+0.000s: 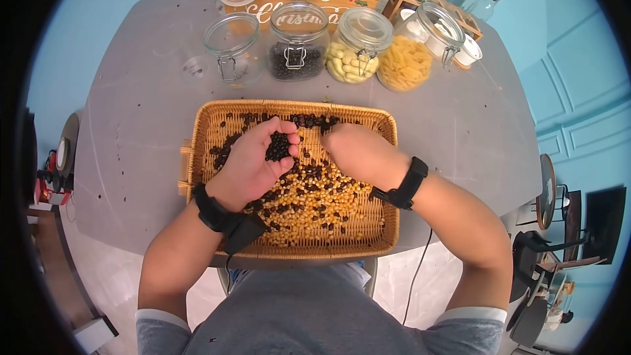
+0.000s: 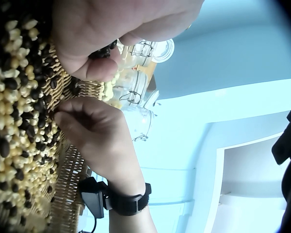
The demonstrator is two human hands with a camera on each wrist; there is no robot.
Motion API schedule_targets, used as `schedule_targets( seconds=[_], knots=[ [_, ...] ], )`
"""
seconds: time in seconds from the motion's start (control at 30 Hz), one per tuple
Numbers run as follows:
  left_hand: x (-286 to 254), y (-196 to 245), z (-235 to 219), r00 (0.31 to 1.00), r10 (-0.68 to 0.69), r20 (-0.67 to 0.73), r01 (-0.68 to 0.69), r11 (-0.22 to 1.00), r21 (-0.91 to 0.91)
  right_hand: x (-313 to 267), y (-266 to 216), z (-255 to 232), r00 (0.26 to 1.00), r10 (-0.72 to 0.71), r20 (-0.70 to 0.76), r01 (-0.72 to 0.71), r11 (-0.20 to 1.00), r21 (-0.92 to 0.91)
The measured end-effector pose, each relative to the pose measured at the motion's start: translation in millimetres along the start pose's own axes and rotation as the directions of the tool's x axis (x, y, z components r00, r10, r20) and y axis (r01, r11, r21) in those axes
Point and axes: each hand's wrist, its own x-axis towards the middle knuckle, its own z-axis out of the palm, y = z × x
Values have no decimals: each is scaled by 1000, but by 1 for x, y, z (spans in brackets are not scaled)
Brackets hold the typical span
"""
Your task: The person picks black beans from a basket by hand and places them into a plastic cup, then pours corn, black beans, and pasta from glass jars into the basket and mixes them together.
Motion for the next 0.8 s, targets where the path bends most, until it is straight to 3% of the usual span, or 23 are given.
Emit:
schedule_targets(
  seconds=[0.2, 0.23, 0.3, 0.37, 0.43, 0.47, 0.53, 0.57, 0.63, 0.73, 0.8],
  knots=[
    [2, -1, -2, 1000, -1, 12, 1, 1000, -14, 5, -6, -9, 996, -50, -67, 44, 996, -84],
    [1, 0, 0, 1000, -10, 3, 10, 1000, -6, 7, -13, -24, 999, 10, -53, -2, 988, 157],
    [2, -3, -3, 1000, -26, -7, 26, 1000, 6, 9, -27, -40, 992, 125, 22, -114, 794, 598],
    [7, -6, -9, 988, -58, 142, 65, 997, -45, 13, -35, -40, 994, 106, 9, -85, 741, 667],
    [7, -5, -7, 990, -62, 130, 69, 996, -51, 16, -42, -44, 992, 122, 32, -100, 617, 780],
    [4, -4, -7, 992, -63, 110, 70, 996, -60, 16, -38, -44, 993, 115, 35, -99, 619, 779],
    [2, 1, -5, 996, -41, 77, 46, 997, -58, 16, -23, -36, 989, 120, -85, -82, 931, 355],
    [1, 2, -4, 998, -28, 54, 31, 998, -48, 15, -14, -25, 989, 119, -85, -82, 932, 354],
    [1, 3, -4, 998, -18, 58, 22, 997, -72, 11, -5, -10, 989, -67, -133, 84, 988, 129],
    [0, 5, 1, 1000, -7, 26, 10, 995, -99, 4, -4, -10, 998, -44, -35, 51, 970, 237],
    [-1, 5, 1, 1000, -3, -7, 2, 995, -101, 7, -1, -13, 996, -18, -88, 34, 982, 185]
  ],
)
